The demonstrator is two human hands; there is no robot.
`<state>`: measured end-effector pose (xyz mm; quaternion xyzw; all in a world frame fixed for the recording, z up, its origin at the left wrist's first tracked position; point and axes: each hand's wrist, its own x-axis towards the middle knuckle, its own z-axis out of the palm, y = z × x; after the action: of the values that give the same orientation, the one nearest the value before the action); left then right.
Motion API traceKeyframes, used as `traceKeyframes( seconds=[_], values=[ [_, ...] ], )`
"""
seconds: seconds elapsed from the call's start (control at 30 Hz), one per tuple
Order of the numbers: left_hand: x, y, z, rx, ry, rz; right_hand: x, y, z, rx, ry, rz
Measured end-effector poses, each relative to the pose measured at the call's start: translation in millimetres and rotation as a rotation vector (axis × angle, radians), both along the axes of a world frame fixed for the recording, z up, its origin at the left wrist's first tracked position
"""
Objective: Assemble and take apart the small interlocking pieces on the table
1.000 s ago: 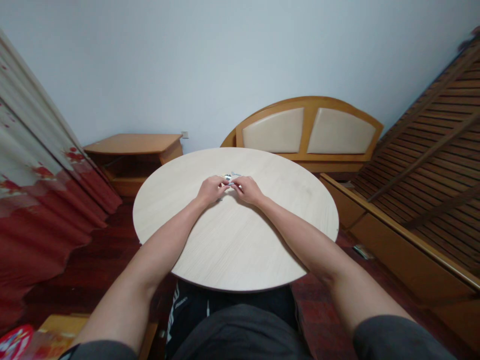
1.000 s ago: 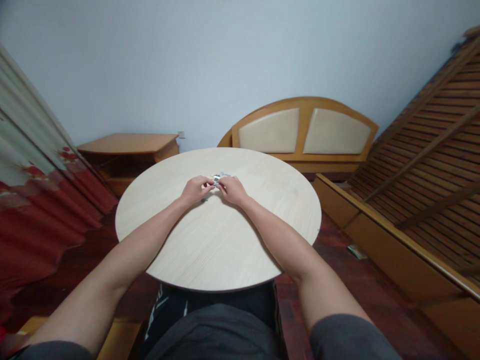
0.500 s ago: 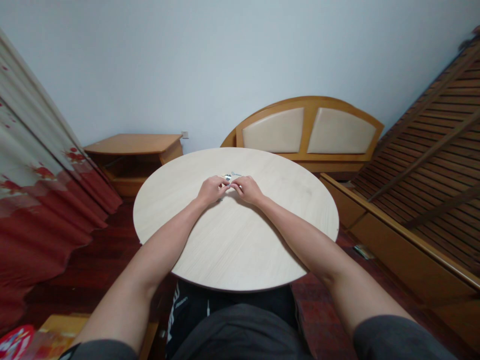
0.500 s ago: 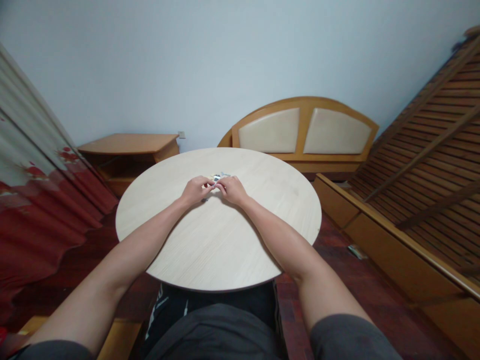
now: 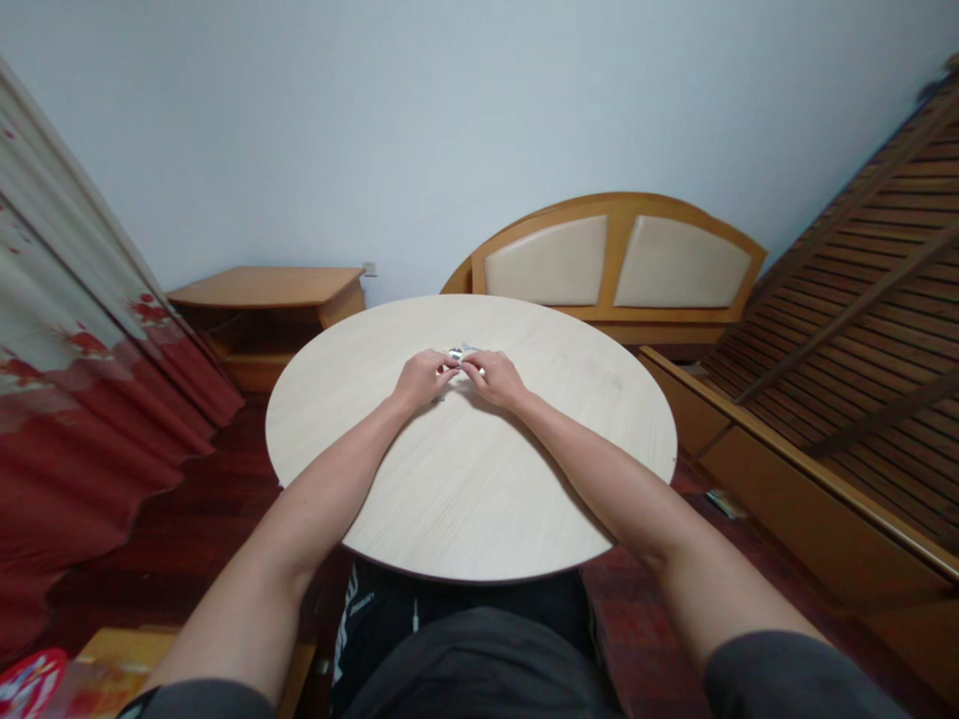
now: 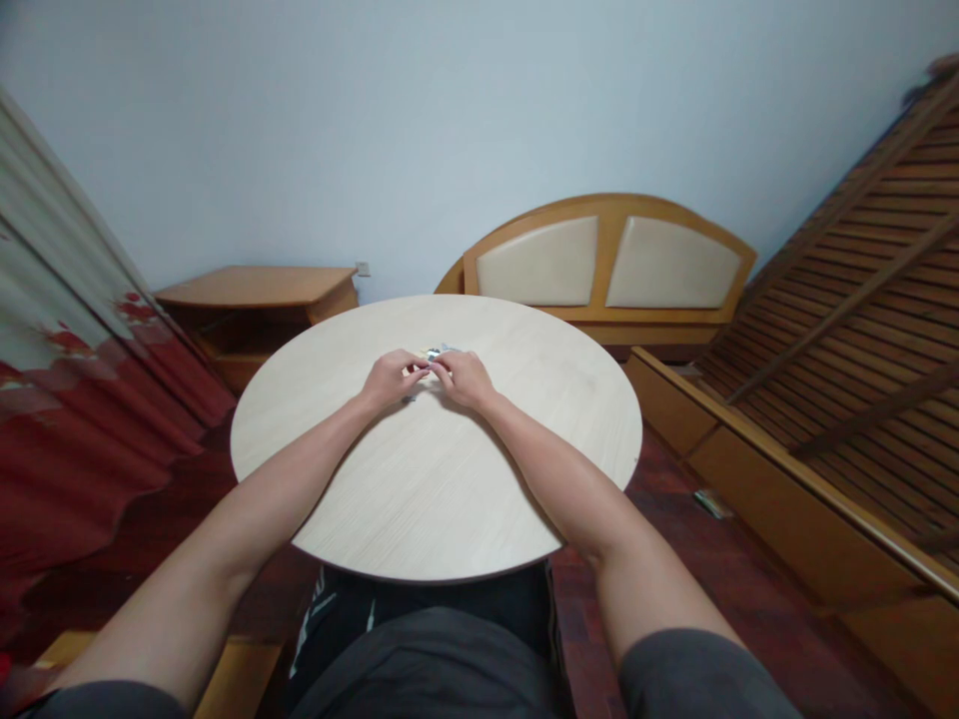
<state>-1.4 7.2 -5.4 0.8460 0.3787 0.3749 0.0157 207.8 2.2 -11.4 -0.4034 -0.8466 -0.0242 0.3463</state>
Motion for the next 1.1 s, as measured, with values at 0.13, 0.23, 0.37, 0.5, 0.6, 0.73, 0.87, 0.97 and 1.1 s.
traceKeyframes(
  seconds=[0.13, 0.23, 0.37, 0.5, 0.6, 0.73, 0.87, 0.97, 1.1],
  values=[
    [0.0, 0.5, -0.6, 0.020, -0.009, -0.004, 0.8, 2.9, -0.2, -0.021, -0.049, -0.029],
    [0.0, 0.4, -0.9, 0.020, -0.010, -0.006, 1.7, 6.3, -1.6, -0.025, -0.040, -0.008],
    [-0.5, -0.4, -0.3, -0.006, -0.012, 0.004, 2.7, 8.1, -2.8, -0.025, -0.004, 0.039],
    [1.2, -3.7, 1.4, -0.037, -0.010, -0.001, 3.3, 7.2, -1.9, -0.027, 0.040, 0.067],
    [2.0, -5.1, 3.6, -0.060, -0.003, 0.004, 2.9, 5.2, 0.0, -0.029, 0.041, 0.078],
    [-8.1, 0.6, 9.3, -0.115, 0.023, -0.001, 1.7, 1.1, 2.5, -0.028, 0.024, 0.093],
    [-29.9, 9.3, 13.8, -0.283, 0.059, -0.004, 2.3, -1.8, 3.3, -0.037, 0.007, 0.082],
    [-40.3, 11.7, 13.6, -0.426, 0.081, -0.009, 3.5, -1.9, 3.2, -0.041, 0.001, 0.056],
    [-40.1, 9.7, 11.8, -0.566, 0.094, -0.017, 3.8, -0.9, 3.0, -0.035, -0.016, 0.060]
  ],
)
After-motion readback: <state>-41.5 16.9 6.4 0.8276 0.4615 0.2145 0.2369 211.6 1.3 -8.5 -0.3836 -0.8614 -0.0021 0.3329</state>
